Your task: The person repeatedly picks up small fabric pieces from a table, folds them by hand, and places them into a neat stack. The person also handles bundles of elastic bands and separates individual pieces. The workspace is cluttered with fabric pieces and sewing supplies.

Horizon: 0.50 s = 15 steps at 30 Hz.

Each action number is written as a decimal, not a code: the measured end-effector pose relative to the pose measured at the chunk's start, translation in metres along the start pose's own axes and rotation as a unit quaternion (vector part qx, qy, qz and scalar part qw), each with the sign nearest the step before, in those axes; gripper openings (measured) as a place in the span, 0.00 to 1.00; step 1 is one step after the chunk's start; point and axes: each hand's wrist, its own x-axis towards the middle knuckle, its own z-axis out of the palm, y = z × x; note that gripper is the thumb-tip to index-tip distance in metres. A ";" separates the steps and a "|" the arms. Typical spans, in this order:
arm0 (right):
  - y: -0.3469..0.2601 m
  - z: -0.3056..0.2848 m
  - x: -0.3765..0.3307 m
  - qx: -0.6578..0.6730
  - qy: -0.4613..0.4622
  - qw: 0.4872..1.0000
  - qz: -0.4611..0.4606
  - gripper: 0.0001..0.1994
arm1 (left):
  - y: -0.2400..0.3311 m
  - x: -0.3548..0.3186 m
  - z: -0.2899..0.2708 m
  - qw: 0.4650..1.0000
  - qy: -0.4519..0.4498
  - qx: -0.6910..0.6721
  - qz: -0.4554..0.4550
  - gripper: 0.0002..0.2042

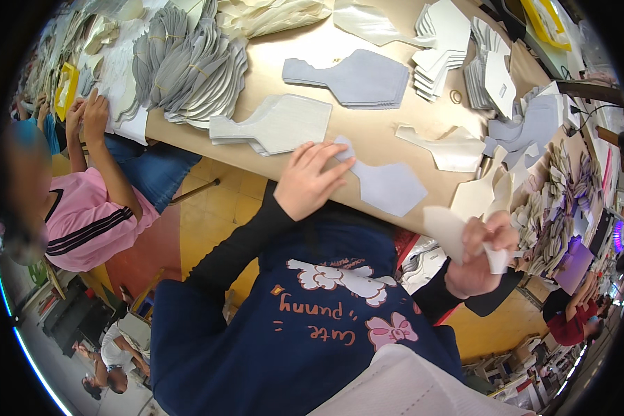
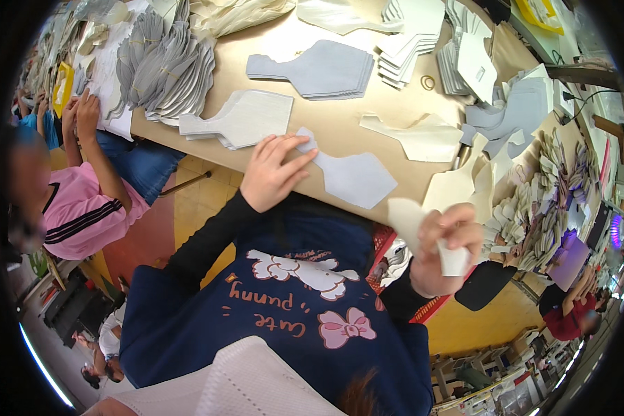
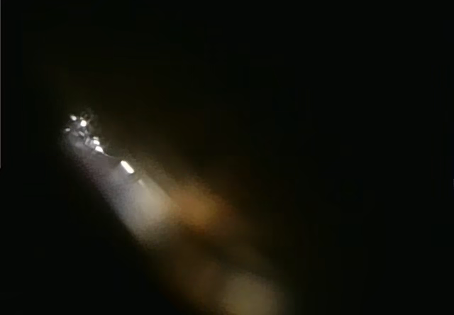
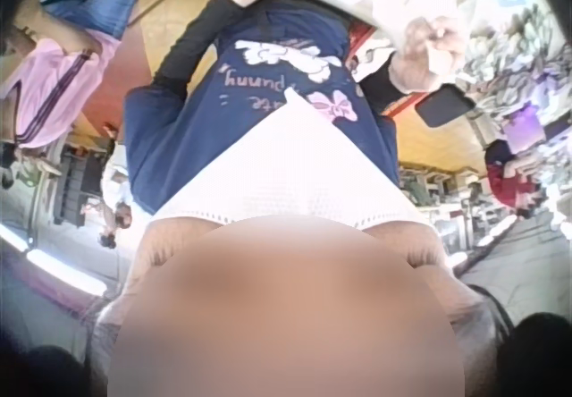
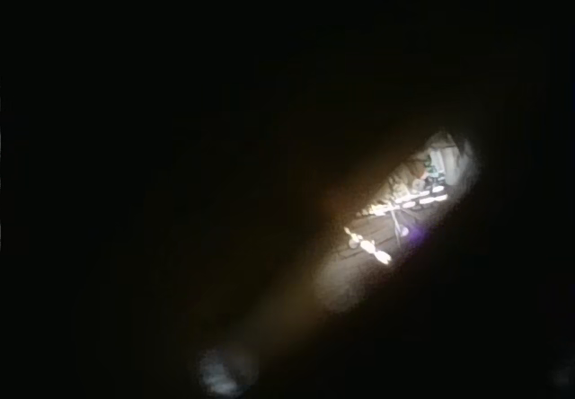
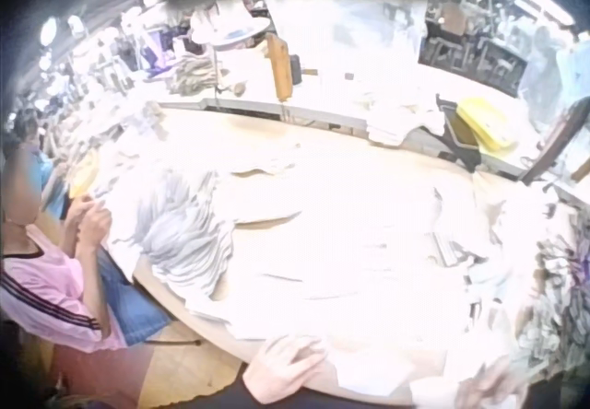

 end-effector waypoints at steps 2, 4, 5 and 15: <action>-0.004 0.005 0.004 0.007 -0.044 0.999 0.007 0.06 | 0.011 -0.005 0.009 0.999 0.000 0.032 -0.015 0.22; -0.008 0.017 0.006 -0.024 -0.060 0.997 0.053 0.03 | 0.018 -0.010 0.015 0.998 0.009 0.054 -0.013 0.24; -0.007 0.024 0.006 -0.117 -0.060 0.983 0.129 0.03 | 0.017 -0.011 0.016 0.999 0.024 0.022 -0.020 0.23; 0.092 0.072 0.028 -0.391 -0.164 0.780 0.461 0.11 | -0.007 -0.027 0.021 0.989 0.144 0.014 -0.038 0.14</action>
